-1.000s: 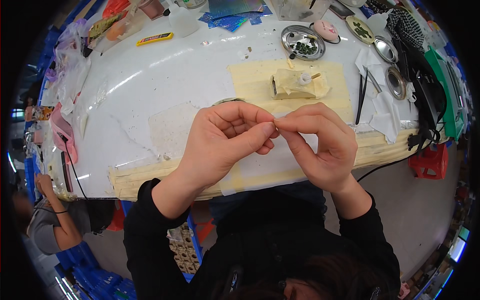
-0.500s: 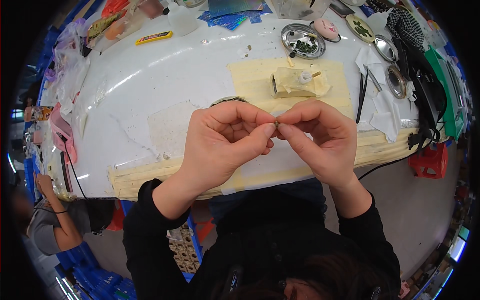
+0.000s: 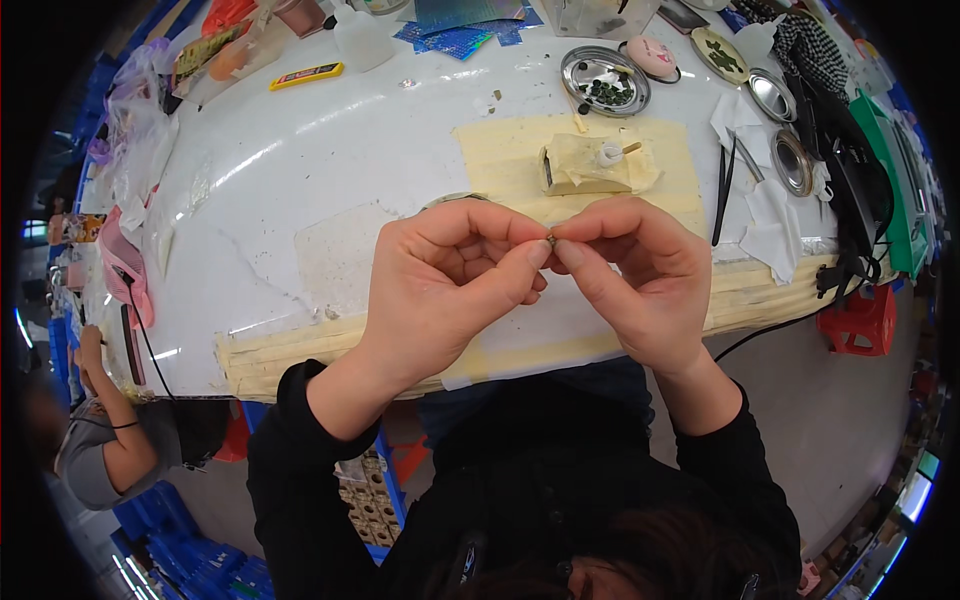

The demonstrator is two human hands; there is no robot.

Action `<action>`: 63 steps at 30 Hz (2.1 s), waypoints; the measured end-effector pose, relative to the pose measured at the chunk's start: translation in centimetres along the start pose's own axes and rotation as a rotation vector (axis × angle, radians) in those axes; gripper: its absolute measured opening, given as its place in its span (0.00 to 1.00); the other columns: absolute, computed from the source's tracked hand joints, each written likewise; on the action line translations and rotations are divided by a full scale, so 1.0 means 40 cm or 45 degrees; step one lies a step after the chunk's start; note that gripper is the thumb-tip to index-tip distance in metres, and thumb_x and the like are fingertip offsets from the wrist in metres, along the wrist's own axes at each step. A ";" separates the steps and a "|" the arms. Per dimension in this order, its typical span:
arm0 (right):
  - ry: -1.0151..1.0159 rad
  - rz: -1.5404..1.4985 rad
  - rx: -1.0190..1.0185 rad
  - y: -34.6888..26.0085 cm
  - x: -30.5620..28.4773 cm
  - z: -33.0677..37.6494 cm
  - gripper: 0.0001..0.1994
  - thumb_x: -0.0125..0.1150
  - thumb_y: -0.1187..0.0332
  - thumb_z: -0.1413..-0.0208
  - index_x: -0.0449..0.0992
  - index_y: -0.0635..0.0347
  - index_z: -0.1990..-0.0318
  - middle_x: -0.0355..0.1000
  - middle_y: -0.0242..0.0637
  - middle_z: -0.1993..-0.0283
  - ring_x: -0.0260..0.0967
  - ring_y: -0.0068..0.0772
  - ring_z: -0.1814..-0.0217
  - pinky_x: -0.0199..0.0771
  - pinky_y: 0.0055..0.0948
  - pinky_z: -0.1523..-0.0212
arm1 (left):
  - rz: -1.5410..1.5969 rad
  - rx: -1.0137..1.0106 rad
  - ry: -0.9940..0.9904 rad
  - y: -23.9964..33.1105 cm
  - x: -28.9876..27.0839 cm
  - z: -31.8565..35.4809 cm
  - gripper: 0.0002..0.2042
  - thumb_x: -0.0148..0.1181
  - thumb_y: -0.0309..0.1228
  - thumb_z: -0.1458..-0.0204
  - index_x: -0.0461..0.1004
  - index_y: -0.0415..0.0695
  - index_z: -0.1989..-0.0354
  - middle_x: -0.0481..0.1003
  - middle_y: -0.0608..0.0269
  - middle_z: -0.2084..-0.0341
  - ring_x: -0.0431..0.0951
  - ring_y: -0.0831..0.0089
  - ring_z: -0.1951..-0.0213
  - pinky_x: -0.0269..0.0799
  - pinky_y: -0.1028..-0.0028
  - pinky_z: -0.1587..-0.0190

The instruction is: Assembling small components into a decorative item at a factory workstation.

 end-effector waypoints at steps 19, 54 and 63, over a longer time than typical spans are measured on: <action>-0.048 0.768 -0.655 -0.106 0.016 0.005 0.09 0.67 0.83 0.55 0.77 0.64 0.66 0.75 0.38 0.71 0.75 0.32 0.72 0.74 0.25 0.73 | 0.038 -0.019 -0.098 0.000 0.005 -0.002 0.06 0.62 0.22 0.45 0.76 0.34 0.61 0.78 0.61 0.70 0.79 0.81 0.69 0.77 0.81 0.65; -0.149 0.875 -0.789 -0.090 0.027 0.010 0.12 0.67 0.82 0.59 0.72 0.63 0.66 0.69 0.37 0.69 0.69 0.39 0.70 0.71 0.32 0.72 | 0.111 -0.264 -0.170 -0.027 0.013 -0.003 0.05 0.60 0.26 0.44 0.74 0.38 0.64 0.78 0.61 0.72 0.78 0.80 0.71 0.75 0.80 0.68; -0.135 1.025 -0.901 -0.098 0.044 0.018 0.12 0.65 0.83 0.55 0.70 0.64 0.65 0.68 0.39 0.69 0.67 0.39 0.70 0.69 0.31 0.72 | 0.184 -0.316 -0.208 -0.034 0.010 -0.004 0.04 0.60 0.25 0.44 0.73 0.38 0.64 0.78 0.62 0.71 0.77 0.80 0.71 0.75 0.80 0.68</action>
Point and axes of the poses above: each hand's wrist, its own z-axis away from the middle knuckle, its own x-axis out of the palm, y = z × x, the point moved 8 cm from there along -z, towards the middle knuckle
